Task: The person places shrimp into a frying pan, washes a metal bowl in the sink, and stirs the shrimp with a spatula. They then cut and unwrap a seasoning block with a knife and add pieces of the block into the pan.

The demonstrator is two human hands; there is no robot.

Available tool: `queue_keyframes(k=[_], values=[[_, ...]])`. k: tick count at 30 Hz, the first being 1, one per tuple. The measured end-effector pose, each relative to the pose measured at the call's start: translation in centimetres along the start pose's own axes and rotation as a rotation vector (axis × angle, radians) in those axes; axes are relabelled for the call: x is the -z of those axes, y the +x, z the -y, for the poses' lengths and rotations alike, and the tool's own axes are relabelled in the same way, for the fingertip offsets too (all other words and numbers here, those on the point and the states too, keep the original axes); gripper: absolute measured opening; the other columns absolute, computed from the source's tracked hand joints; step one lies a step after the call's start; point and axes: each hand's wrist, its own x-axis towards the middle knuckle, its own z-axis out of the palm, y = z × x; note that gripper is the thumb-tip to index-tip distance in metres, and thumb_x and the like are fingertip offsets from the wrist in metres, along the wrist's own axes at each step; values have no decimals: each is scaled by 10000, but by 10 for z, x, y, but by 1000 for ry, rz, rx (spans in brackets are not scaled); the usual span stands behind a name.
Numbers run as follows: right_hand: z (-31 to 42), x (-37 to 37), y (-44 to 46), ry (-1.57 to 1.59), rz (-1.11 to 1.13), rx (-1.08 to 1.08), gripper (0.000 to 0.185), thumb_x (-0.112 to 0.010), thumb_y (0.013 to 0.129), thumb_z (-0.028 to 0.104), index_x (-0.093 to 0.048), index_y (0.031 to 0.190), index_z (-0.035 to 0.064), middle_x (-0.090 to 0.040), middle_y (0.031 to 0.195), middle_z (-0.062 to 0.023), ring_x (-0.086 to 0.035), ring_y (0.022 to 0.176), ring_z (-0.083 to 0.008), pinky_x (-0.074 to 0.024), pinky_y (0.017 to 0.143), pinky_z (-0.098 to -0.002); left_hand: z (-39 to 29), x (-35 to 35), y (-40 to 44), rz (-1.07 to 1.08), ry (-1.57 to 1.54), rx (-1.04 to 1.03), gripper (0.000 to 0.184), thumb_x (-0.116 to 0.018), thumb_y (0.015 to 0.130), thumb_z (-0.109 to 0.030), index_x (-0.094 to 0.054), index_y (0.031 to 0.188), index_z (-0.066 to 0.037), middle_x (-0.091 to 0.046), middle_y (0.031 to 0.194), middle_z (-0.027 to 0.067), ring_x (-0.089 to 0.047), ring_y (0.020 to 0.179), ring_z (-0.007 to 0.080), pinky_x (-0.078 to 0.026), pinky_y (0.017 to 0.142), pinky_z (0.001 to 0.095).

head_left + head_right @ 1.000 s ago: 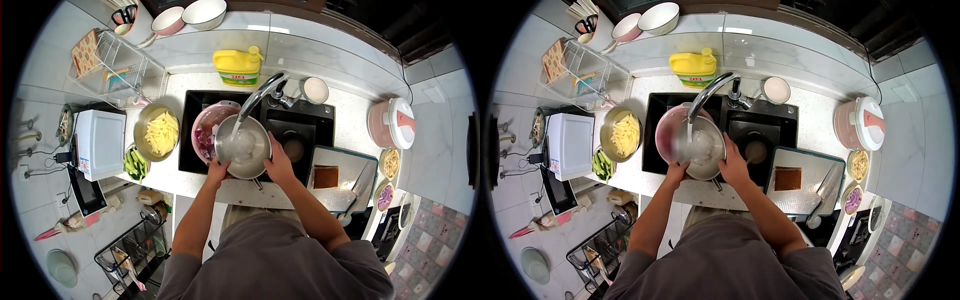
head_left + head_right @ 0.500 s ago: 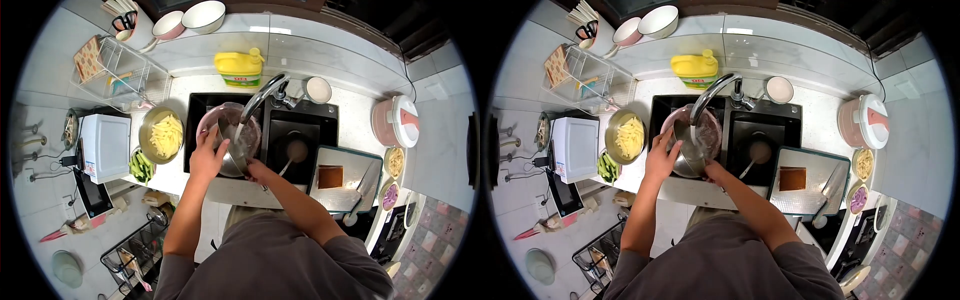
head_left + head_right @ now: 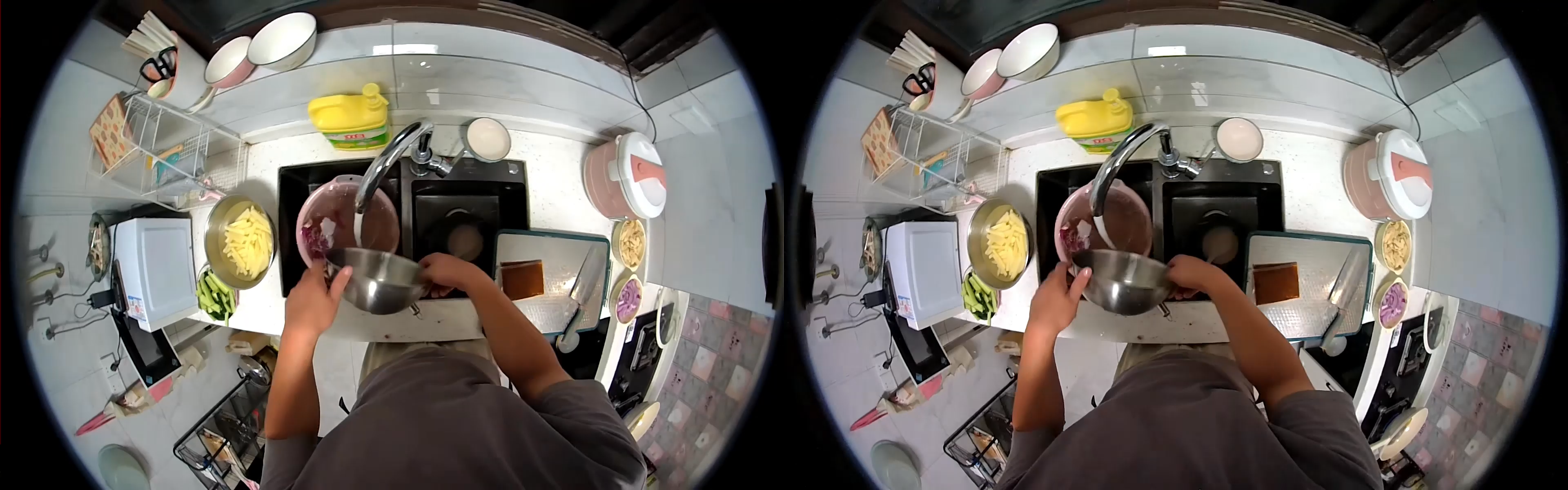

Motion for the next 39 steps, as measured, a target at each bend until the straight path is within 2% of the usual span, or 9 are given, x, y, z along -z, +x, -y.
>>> queue_keyframes(k=[3, 10, 14, 16, 23, 25, 33, 37, 39], values=[[-11, 23, -53, 92, -358, 166, 439, -553, 854, 108, -509, 1280, 17, -702, 919, -194, -707, 807, -331, -545, 490, -404, -11, -25, -6, 143, -562, -17, 543, -598, 963, -409, -479, 1282, 13, -684, 968, 171, -695, 709, 235, -533, 513, 325], [-44, 72, -56, -381, -816, 273, 639, -497, 845, 46, -319, 1456, 103, -674, 1013, -261, -645, 915, -466, -516, 821, -520, -18, -143, 50, 327, -783, 4, 472, -602, 969, -212, -372, 1318, 7, -603, 1193, 177, -702, 665, 221, -551, 528, 341], [-38, 90, -34, -603, -892, 34, 562, -549, 851, 113, -416, 1395, 160, -696, 948, -217, -668, 879, -432, -530, 796, -506, -24, -175, 82, 404, -785, 164, 411, -588, 959, -141, -405, 1296, 5, -622, 1104, 151, -684, 619, 212, -556, 528, 337], [-23, 93, -41, -707, -808, -103, 483, -517, 876, 99, -444, 1354, 98, -674, 1063, -196, -631, 1047, -375, -534, 851, -466, -28, -177, 86, 409, -781, 204, 407, -589, 953, -134, -424, 1296, 8, -628, 1075, 141, -677, 602, 207, -557, 528, 335], [-40, 109, -8, -690, -829, -94, 438, -539, 863, 95, -524, 1300, 89, -600, 1249, -156, -565, 1167, -340, -499, 962, -416, -13, -179, 85, 507, -681, 153, 378, -570, 951, -171, -510, 1291, -15, -661, 1078, 118, -655, 573, 202, -550, 524, 332], [-38, 110, -3, -733, -1061, 131, 491, -557, 851, 84, -512, 1339, 92, -611, 1232, -147, -574, 1157, -332, -500, 963, -416, 0, -173, 82, 484, -754, 158, 370, -562, 956, -182, -511, 1289, -29, -667, 1076, 114, -654, 574, 200, -550, 531, 329], [12, 120, 73, 379, -861, 465, 633, -667, 843, 204, -460, 1407, 3, -597, 1313, -198, -573, 1216, -307, -447, 998, -341, 30, -122, 122, 112, -1429, 354, 157, -517, 998, -243, -578, 1068, -116, -650, 912, 14, -621, 672, 147, -510, 600, 289], [36, 114, 57, 433, -614, 475, 736, -669, 851, 153, -334, 1498, 47, -532, 1384, -126, -547, 1103, -175, -481, 814, -322, 2, -112, 149, 114, -1506, 309, 164, -566, 982, -300, -568, 963, -137, -566, 760, -4, -529, 631, 149, -469, 623, 303], [38, 109, 50, 450, -606, 468, 733, -670, 852, 148, -339, 1499, 57, -526, 1388, -130, -543, 1098, -168, -475, 817, -316, -9, -111, 154, 111, -1320, 294, 228, -428, 1031, -232, -598, 947, -106, -559, 725, 5, -500, 566, 136, -436, 526, 269]])
